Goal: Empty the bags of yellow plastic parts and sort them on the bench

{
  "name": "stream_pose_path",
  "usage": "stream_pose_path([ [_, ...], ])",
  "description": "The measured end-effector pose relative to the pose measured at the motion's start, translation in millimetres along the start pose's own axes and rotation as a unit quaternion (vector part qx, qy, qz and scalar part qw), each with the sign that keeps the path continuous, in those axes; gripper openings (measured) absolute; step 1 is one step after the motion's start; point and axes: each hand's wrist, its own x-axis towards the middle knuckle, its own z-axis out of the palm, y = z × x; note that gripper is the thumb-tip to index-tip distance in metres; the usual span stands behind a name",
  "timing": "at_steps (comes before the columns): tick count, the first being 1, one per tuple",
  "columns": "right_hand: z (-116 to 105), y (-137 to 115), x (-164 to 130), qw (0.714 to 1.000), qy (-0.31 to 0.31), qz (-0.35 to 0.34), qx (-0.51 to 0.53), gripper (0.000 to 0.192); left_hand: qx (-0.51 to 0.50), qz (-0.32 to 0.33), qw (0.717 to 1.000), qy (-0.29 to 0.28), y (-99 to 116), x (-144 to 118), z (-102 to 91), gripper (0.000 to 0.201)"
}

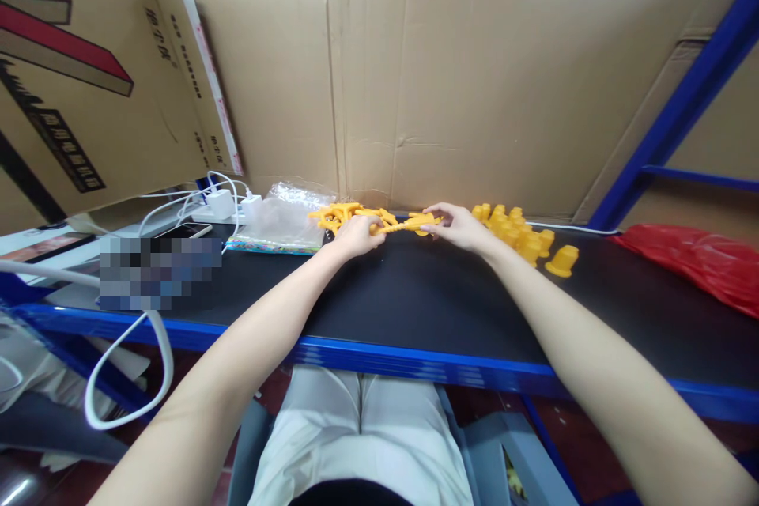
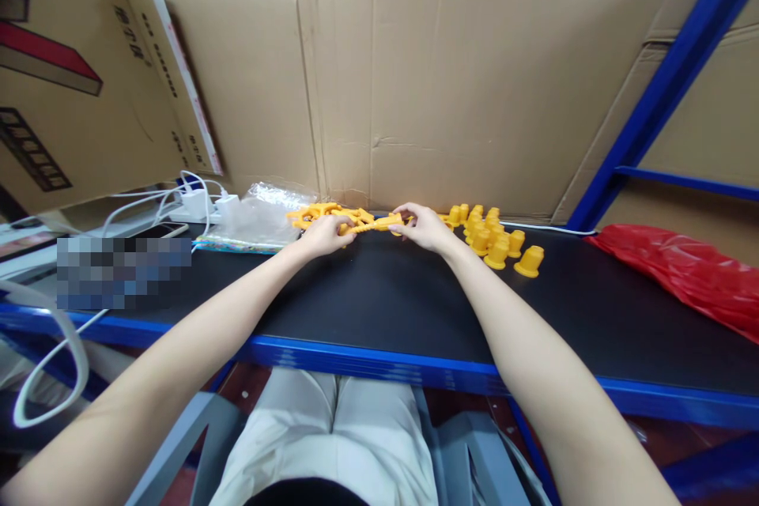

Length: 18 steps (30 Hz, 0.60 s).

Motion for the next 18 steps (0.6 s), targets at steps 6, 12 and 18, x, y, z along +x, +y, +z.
stream_pose_path([
  [6,-2.9,-2.7,-1.6,0.996,0.018,-0.049,-0.069,0.043,0.017,0.004,1.000,0.000,1.3,-1.1,-0.1,0.026],
  [12,0.3,3.5,-1.9,0.993,0.011,-0.063,-0.101,0.038,0.051,0.025,0.998,0.036,0.7,-2.5,-2.4,0.024],
  [18,7.8,13.0,1.2,0.999,-0.032,-0.004,0.009,0.037,0.055,0.020,0.997,0.054,-0.6,-0.8,-3.0,0.024],
])
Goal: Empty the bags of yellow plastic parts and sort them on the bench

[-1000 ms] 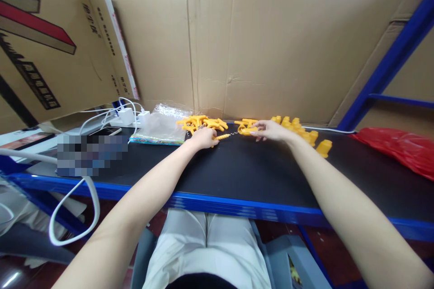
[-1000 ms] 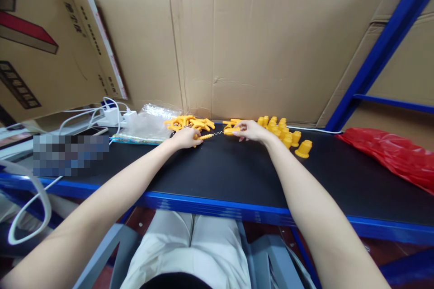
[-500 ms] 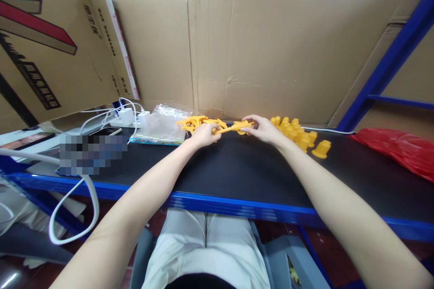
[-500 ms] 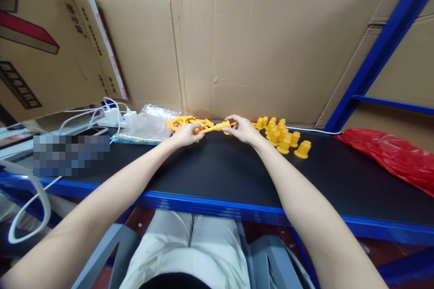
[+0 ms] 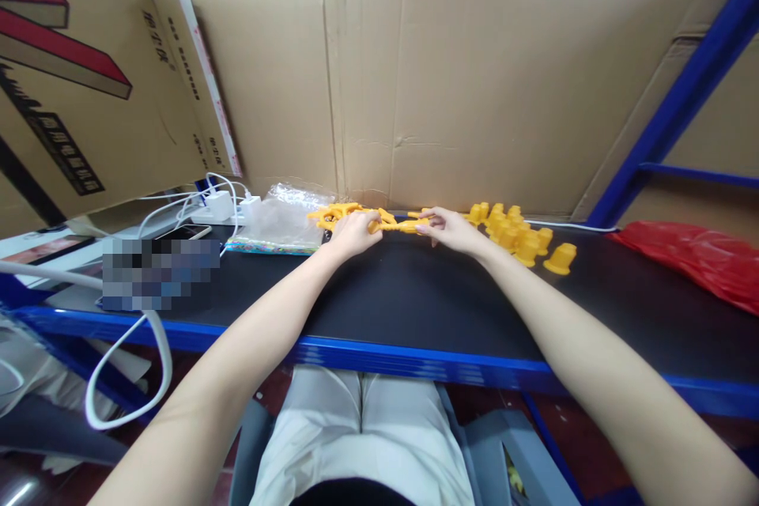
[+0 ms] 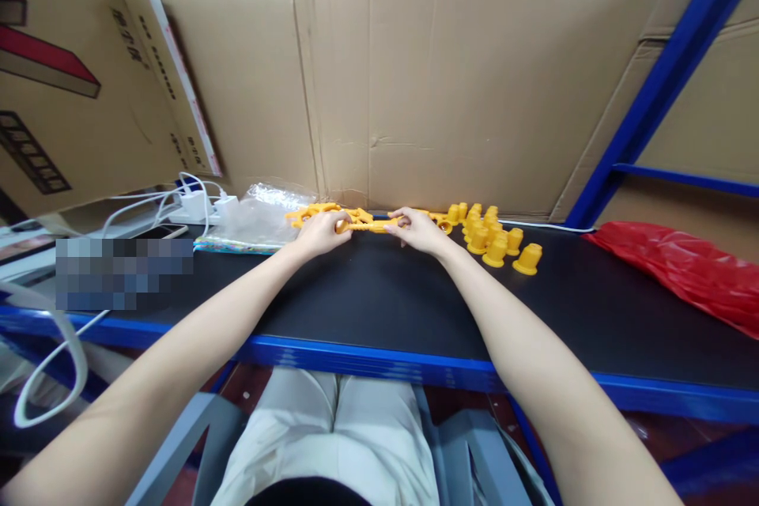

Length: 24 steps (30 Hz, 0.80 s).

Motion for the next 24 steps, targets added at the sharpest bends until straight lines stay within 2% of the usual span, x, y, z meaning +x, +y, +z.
stream_pose_path([
  [5,-7.6,1.2,-1.9,0.989,-0.081,0.055,0.115,0.050,-0.015,0.001,1.000,-0.005,-2.5,1.1,2.9,0.026],
  [10,-10.0,-6.3,-5.8,0.979,-0.092,0.077,0.162,0.036,-0.014,0.022,0.999,0.021,-1.4,-0.1,-0.8,0.025],
  [16,-2.7,-13.6,-8.3,0.970,-0.076,0.120,0.197,0.036,-0.003,-0.004,1.000,0.014,-1.0,-0.1,-2.0,0.026],
  [18,-3.7,-13.5,-9.0,0.966,-0.088,0.115,0.214,0.034,-0.003,-0.012,1.000,0.010,-2.1,0.6,-1.0,0.026],
  [21,-6.7,-11.6,-9.6,0.965,-0.096,0.099,0.224,0.047,-0.006,-0.007,1.000,0.013,-3.9,1.3,-0.1,0.026],
  [24,-7.8,-9.8,-9.4,0.967,-0.099,0.093,0.213,0.037,-0.009,0.010,1.000,0.019,-5.0,1.2,0.0,0.025],
])
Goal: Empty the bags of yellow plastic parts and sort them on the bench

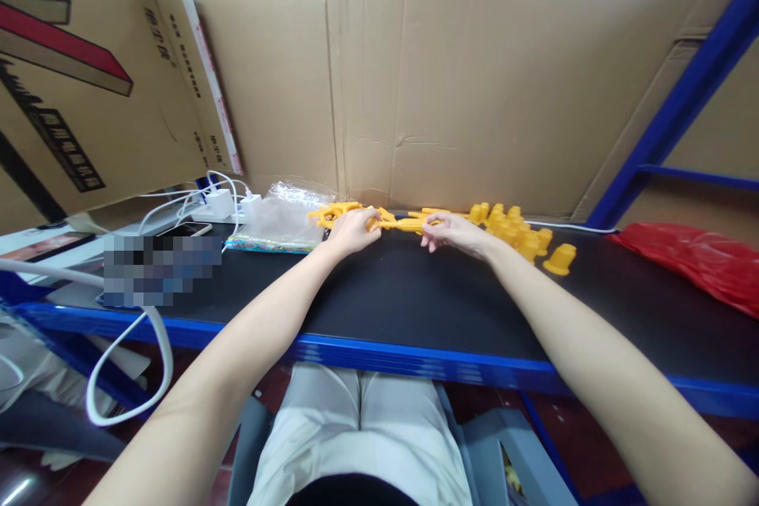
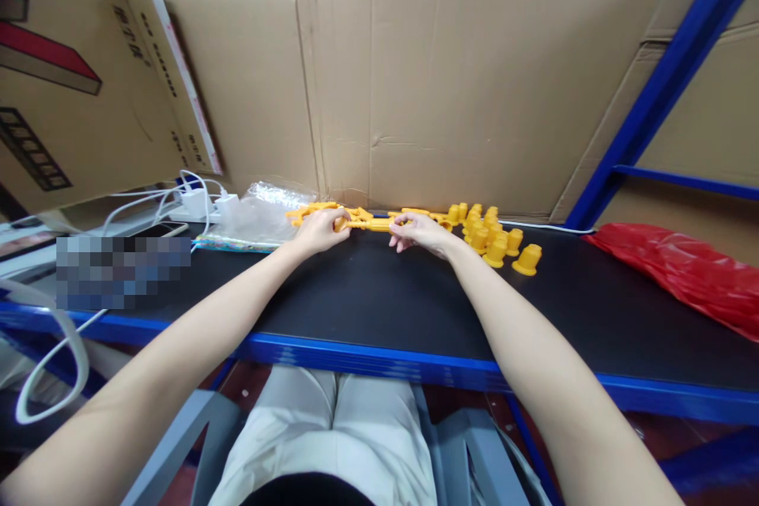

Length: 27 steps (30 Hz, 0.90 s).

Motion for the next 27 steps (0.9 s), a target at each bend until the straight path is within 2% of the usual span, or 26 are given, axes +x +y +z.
stream_pose_path([
  [6,4.1,-2.4,0.8,0.999,0.008,0.016,-0.030,0.037,0.001,0.013,1.000,0.011,-0.5,-0.8,1.0,0.025],
  [13,7.8,-5.8,2.2,1.000,0.015,0.021,-0.012,0.041,0.017,0.005,1.000,0.018,4.4,-2.8,-1.5,0.025],
  [17,7.5,-1.3,4.0,0.999,0.018,0.044,0.014,0.041,0.022,0.004,1.000,0.022,7.6,-4.5,-1.7,0.025],
  [21,11.1,2.9,5.9,0.995,0.051,0.069,0.057,0.036,0.030,0.008,0.999,0.020,8.4,-5.0,-0.7,0.026],
  [24,15.0,3.9,7.8,0.987,0.080,0.101,0.091,0.038,0.038,0.007,0.999,0.016,8.4,-4.7,0.0,0.028],
  [27,15.8,4.5,10.9,0.980,0.084,0.132,0.121,0.041,0.039,0.003,0.999,0.012,9.1,-4.7,0.3,0.028],
])
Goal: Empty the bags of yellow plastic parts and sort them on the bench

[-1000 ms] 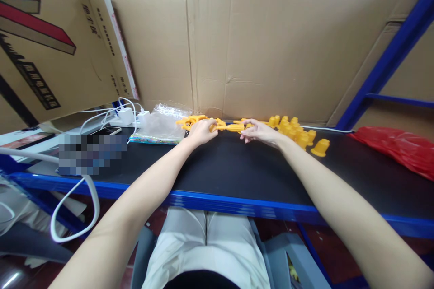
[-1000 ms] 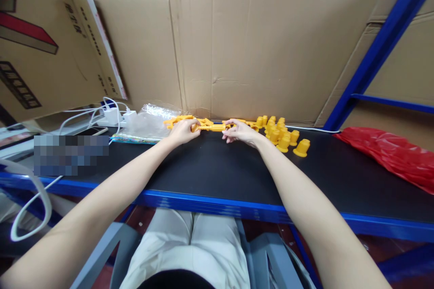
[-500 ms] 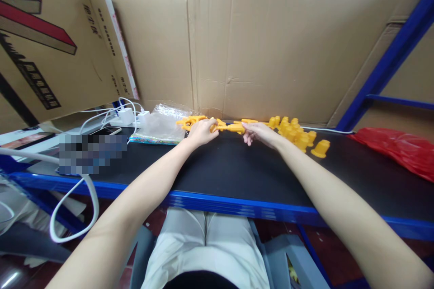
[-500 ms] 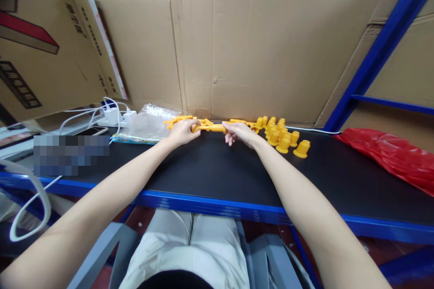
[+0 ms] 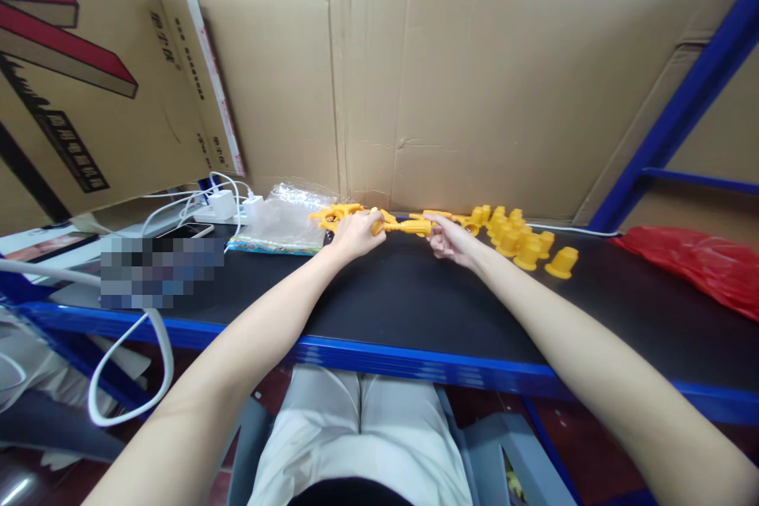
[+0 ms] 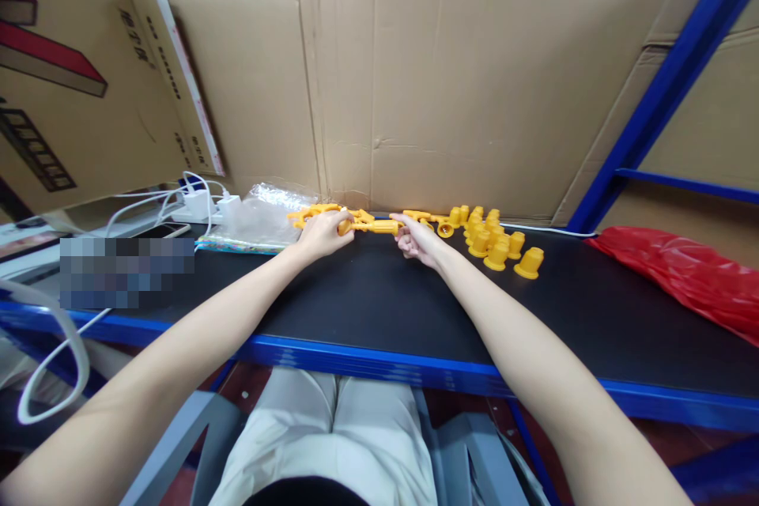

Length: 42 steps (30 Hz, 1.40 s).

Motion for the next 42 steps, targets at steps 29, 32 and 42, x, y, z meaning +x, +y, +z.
stream_pose_path([
  [29,-9.3,-2.7,-2.5,0.988,0.007,-0.121,-0.099,0.048,-0.016,-0.052,0.998,-0.030,-4.4,4.5,1.8,0.030],
  [32,-7.2,-2.9,-2.5,0.987,0.020,-0.125,-0.101,0.047,-0.013,-0.053,0.998,-0.030,-4.9,4.8,2.1,0.030],
  [42,-8.5,-0.8,-1.3,0.984,0.028,-0.138,-0.108,0.046,-0.018,-0.040,0.999,-0.030,-3.9,3.9,0.7,0.032],
])
